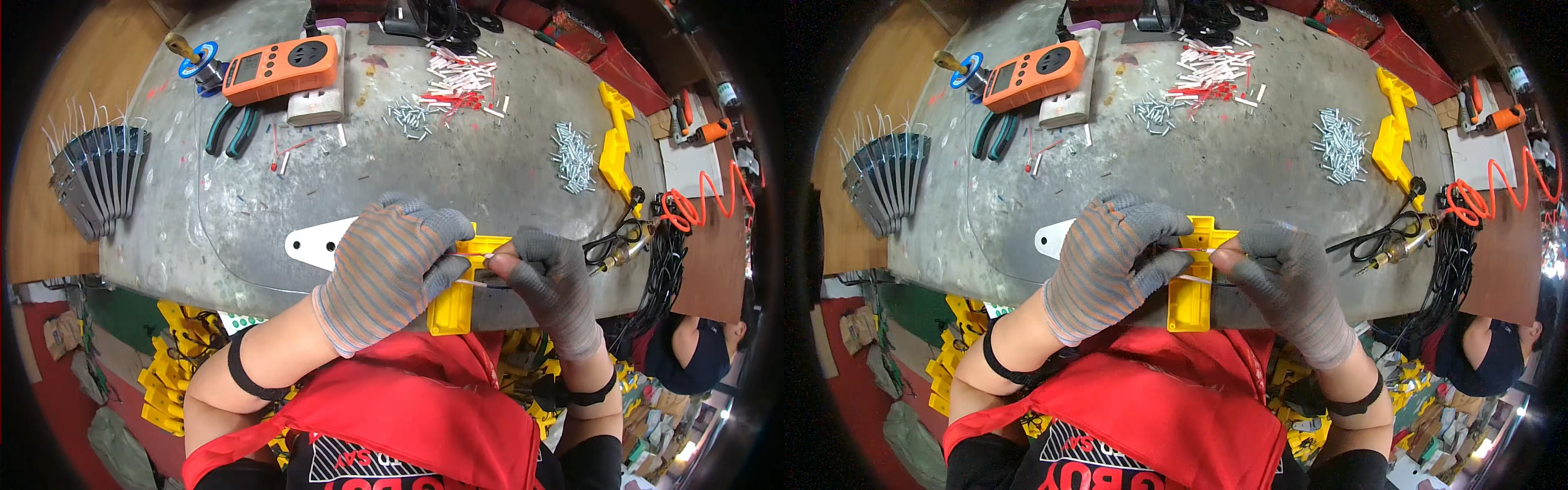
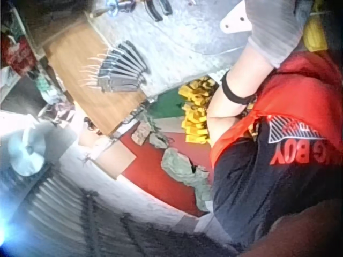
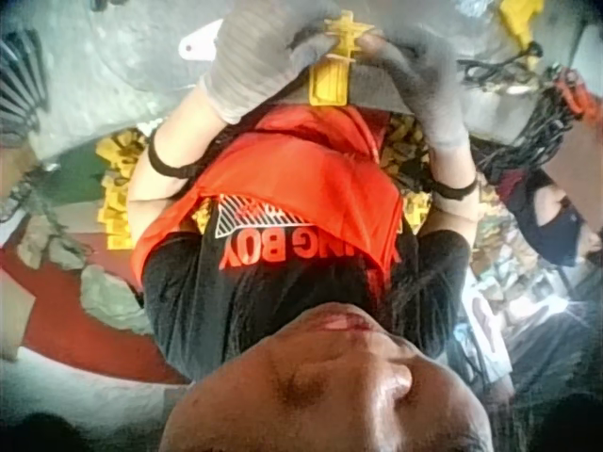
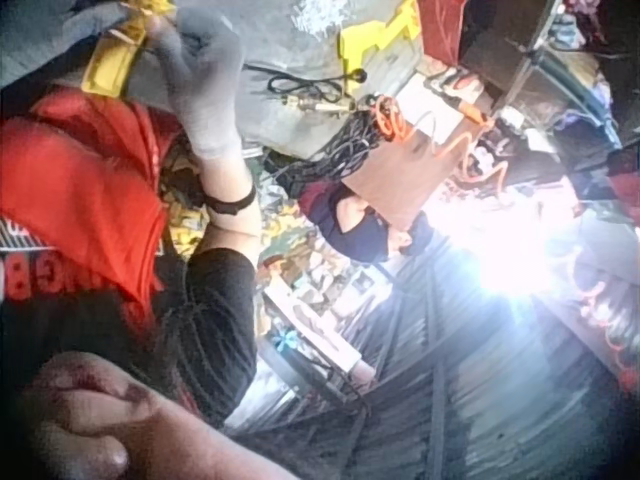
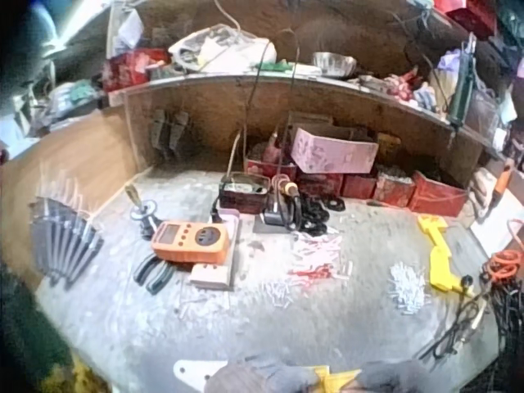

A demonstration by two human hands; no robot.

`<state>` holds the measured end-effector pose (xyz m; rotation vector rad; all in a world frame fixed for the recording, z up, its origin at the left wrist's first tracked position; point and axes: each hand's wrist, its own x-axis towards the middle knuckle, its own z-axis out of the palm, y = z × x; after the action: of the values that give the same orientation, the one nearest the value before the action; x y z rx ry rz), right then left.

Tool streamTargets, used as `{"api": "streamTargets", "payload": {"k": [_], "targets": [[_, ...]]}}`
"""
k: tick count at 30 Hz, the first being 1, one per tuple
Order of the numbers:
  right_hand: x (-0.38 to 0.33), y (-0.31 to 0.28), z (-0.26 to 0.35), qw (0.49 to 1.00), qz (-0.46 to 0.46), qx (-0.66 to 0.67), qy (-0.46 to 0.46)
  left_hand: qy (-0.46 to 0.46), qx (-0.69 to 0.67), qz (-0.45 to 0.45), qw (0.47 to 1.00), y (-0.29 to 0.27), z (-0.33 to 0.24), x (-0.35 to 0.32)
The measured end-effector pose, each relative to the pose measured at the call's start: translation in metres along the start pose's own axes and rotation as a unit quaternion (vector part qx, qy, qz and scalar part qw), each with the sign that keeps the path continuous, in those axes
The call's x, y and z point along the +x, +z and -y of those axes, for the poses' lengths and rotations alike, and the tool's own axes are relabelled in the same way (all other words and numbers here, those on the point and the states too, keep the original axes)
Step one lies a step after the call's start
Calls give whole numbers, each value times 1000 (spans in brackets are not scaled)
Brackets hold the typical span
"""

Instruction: Soldering wires and using an electric screwdriver to assemble a yellow plastic device housing.

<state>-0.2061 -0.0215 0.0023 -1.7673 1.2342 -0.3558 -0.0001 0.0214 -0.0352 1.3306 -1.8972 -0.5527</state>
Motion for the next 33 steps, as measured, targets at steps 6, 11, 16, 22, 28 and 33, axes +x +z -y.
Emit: {"api": "streamTargets", "payload": {"k": [6, 11, 16, 22, 28, 33], "targets": [[3, -6, -11, 999, -16, 40, -6, 69, 13, -25, 997, 3, 9, -2], [2, -3, 0, 999, 1, 44, 27, 30, -11, -15, 999, 4, 7, -4], [3, 4, 0, 999, -1, 31, 27, 23, -37, -26, 999, 7, 8, -4], [9, -4, -4, 992, 81, 73, 57, 150, 138, 29, 979, 4, 5, 0], [13, -9, 4, 994, 88, 51, 39, 66, -29, -34, 997, 13, 11, -3], [14, -3, -5, 998, 44, 53, 11, 35, -84, -8, 996, 7, 10, -2]]}}
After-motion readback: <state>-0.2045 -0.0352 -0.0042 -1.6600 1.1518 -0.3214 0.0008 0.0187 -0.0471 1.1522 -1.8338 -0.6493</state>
